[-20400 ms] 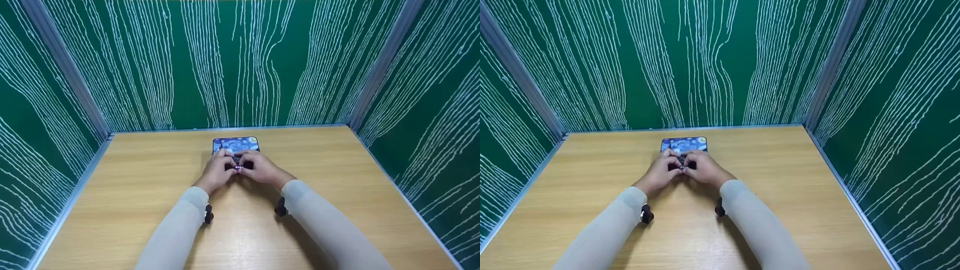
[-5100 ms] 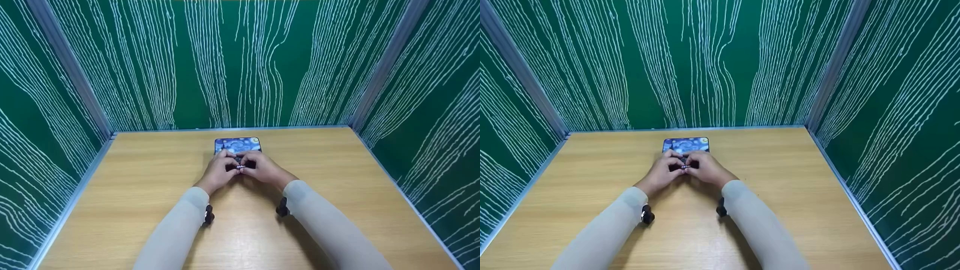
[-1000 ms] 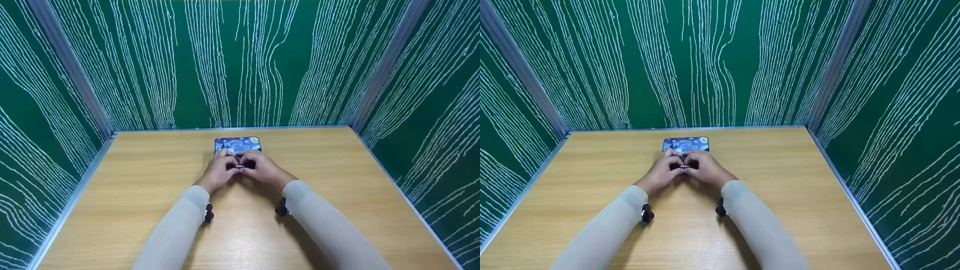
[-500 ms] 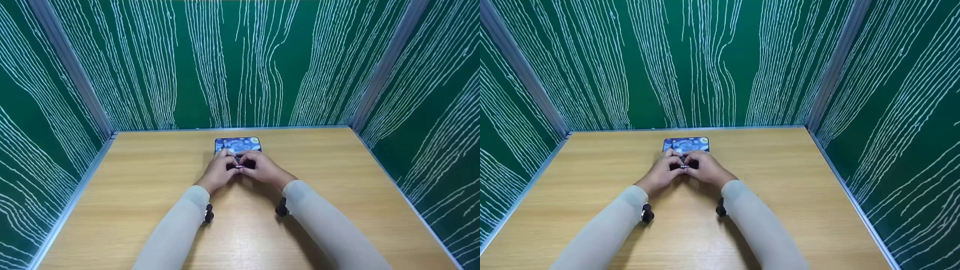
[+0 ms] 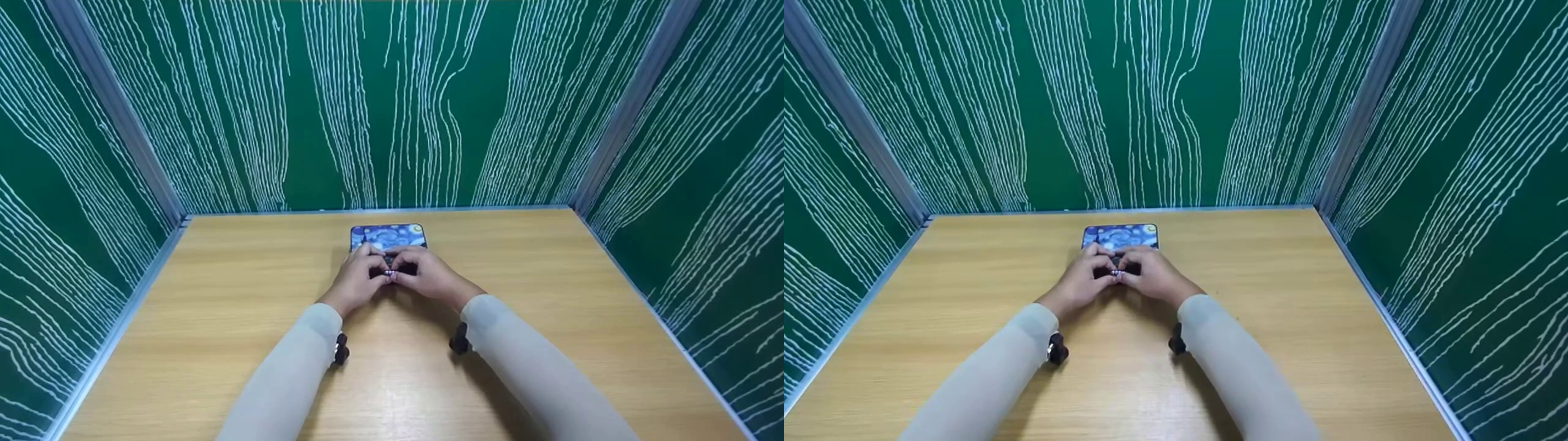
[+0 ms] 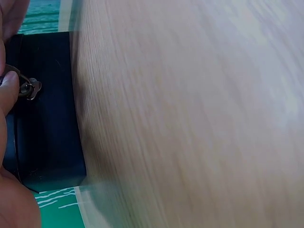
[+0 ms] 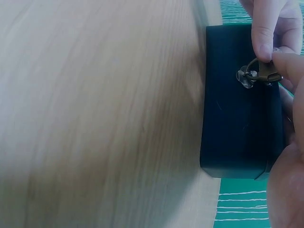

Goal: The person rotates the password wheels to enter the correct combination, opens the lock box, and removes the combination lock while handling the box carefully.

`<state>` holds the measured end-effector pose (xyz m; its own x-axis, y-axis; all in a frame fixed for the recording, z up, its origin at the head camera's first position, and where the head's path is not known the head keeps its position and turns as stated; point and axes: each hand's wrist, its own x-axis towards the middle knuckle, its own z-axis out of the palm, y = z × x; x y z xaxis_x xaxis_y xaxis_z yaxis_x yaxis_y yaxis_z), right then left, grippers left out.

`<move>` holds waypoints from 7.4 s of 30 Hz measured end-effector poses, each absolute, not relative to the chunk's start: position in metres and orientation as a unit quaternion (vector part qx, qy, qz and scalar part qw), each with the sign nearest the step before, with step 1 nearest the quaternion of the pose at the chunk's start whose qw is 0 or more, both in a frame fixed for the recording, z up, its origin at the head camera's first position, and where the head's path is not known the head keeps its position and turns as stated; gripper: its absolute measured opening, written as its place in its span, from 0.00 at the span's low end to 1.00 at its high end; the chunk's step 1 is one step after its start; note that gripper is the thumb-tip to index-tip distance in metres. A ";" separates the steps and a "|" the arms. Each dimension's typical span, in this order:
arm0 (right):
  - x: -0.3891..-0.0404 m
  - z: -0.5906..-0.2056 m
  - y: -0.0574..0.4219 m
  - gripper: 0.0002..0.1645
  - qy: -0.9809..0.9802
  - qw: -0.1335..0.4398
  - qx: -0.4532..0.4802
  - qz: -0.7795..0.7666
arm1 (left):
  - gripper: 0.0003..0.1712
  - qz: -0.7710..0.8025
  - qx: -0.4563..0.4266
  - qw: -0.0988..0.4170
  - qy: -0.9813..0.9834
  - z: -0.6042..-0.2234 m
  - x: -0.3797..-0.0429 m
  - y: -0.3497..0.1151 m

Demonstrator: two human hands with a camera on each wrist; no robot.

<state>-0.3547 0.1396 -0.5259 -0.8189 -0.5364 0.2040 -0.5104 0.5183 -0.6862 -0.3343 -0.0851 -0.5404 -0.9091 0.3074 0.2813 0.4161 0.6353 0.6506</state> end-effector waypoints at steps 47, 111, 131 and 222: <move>-0.352 -0.527 0.139 0.04 0.868 -0.001 -0.318 -0.381 | 0.04 -0.384 -0.208 0.090 -0.895 -0.539 -0.333 -0.083; -0.352 -0.528 0.133 0.08 0.870 -0.027 -0.326 -0.369 | 0.03 -0.396 -0.189 0.086 -0.894 -0.540 -0.333 -0.082; -0.351 -0.526 0.133 0.06 0.866 -0.036 -0.335 -0.370 | 0.03 -0.391 -0.197 0.093 -0.894 -0.539 -0.334 -0.082; -0.352 -0.526 0.133 0.08 0.866 -0.035 -0.333 -0.370 | 0.04 -0.383 -0.196 0.093 -0.898 -0.536 -0.332 -0.082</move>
<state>-0.3519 0.1335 -0.5263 -0.7752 -0.5520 0.3072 -0.6037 0.5040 -0.6177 -0.3319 -0.0824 -0.5361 -0.9059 0.2806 0.3172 0.4232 0.6297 0.6515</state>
